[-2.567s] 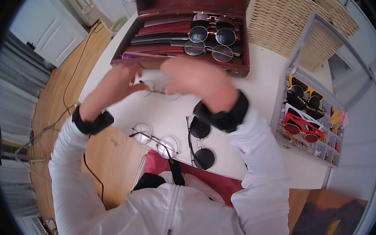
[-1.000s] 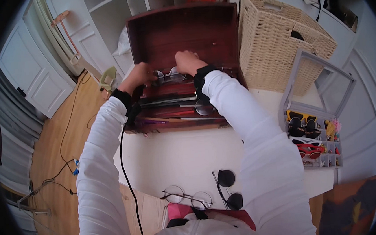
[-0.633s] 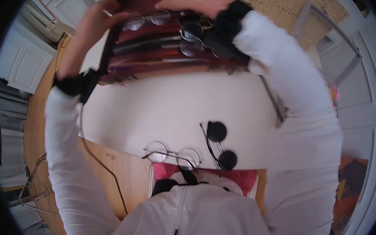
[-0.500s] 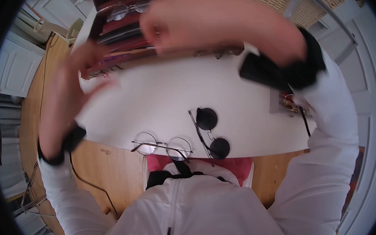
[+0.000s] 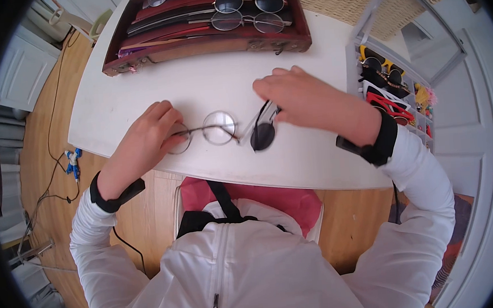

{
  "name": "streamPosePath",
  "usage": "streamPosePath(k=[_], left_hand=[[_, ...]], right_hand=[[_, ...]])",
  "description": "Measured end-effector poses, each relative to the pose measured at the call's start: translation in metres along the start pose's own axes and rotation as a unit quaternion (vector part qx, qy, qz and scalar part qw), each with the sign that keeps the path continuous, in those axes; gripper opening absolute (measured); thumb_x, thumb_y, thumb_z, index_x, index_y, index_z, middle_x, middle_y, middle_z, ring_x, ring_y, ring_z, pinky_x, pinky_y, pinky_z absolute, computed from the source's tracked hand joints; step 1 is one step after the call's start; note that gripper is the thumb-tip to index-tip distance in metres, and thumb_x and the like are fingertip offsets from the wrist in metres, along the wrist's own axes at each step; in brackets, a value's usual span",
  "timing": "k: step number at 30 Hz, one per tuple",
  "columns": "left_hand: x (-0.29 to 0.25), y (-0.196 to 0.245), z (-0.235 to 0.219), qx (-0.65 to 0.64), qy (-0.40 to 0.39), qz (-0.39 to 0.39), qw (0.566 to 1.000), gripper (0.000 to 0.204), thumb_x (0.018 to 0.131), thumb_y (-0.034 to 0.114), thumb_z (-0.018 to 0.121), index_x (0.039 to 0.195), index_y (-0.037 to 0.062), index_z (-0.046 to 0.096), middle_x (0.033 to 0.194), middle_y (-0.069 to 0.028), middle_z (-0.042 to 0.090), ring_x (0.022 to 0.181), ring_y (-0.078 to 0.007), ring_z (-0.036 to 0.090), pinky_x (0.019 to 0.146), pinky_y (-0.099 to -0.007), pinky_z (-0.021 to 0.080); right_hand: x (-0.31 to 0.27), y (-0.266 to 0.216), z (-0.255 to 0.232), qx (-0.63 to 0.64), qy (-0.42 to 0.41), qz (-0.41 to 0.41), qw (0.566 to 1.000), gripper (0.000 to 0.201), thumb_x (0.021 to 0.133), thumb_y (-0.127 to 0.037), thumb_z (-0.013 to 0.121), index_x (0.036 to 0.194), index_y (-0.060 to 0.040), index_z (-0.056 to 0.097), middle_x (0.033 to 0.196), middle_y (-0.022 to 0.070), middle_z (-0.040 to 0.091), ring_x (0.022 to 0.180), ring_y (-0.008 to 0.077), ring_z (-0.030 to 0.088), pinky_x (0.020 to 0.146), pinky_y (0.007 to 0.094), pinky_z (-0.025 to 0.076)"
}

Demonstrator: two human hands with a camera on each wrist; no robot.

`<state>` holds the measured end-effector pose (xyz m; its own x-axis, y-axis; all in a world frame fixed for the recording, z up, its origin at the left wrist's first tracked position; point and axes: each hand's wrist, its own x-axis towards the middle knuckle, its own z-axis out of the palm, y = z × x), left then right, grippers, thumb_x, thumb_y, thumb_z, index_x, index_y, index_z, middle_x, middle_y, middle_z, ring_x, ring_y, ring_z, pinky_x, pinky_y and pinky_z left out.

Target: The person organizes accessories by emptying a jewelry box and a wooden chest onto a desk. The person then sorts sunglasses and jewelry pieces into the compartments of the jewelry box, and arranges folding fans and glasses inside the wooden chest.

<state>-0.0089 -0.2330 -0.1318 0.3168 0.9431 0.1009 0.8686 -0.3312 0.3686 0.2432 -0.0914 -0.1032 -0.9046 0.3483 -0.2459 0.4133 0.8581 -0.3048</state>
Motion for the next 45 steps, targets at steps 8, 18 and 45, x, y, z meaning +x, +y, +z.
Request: streamPosePath(k=[8, 18, 45], left_hand=[[0.053, 0.016, -0.027, -0.178, 0.177, 0.002, 0.968, 0.041, 0.084, 0.014, 0.064, 0.118, -0.0016, 0.049, 0.109, -0.0142, 0.056, 0.103, -0.0259, 0.054, 0.086, -0.0331, 0.043], [0.104, -0.073, -0.102, -0.122, 0.262, -0.068, 0.955, 0.014, 0.082, 0.008, 0.062, 0.093, -0.001, 0.064, 0.07, -0.0087, 0.062, 0.059, -0.0143, 0.054, 0.057, -0.0275, 0.044], [0.148, -0.162, -0.099, 0.051, 0.186, -0.108, 0.975, 0.039, 0.069, 0.011, 0.074, 0.103, -0.0019, 0.061, 0.084, -0.0163, 0.063, 0.069, -0.0276, 0.065, 0.064, -0.034, 0.052]], right_hand=[[-0.012, 0.026, -0.065, 0.247, 0.119, 0.019, 0.962, 0.024, 0.077, -0.007, 0.067, 0.093, 0.0018, 0.051, 0.086, 0.0074, 0.06, 0.079, 0.0155, 0.055, 0.073, 0.0289, 0.045], [0.143, 0.031, -0.104, 0.169, 0.246, -0.103, 0.949, 0.019, 0.083, -0.007, 0.061, 0.1, 0.0015, 0.057, 0.087, 0.0064, 0.064, 0.08, 0.0105, 0.058, 0.073, 0.0264, 0.047], [0.223, 0.058, -0.095, -0.022, 0.338, 0.064, 0.939, 0.039, 0.069, -0.032, 0.074, 0.099, -0.0098, 0.063, 0.101, 0.01, 0.062, 0.098, 0.0314, 0.058, 0.083, 0.0519, 0.042]])
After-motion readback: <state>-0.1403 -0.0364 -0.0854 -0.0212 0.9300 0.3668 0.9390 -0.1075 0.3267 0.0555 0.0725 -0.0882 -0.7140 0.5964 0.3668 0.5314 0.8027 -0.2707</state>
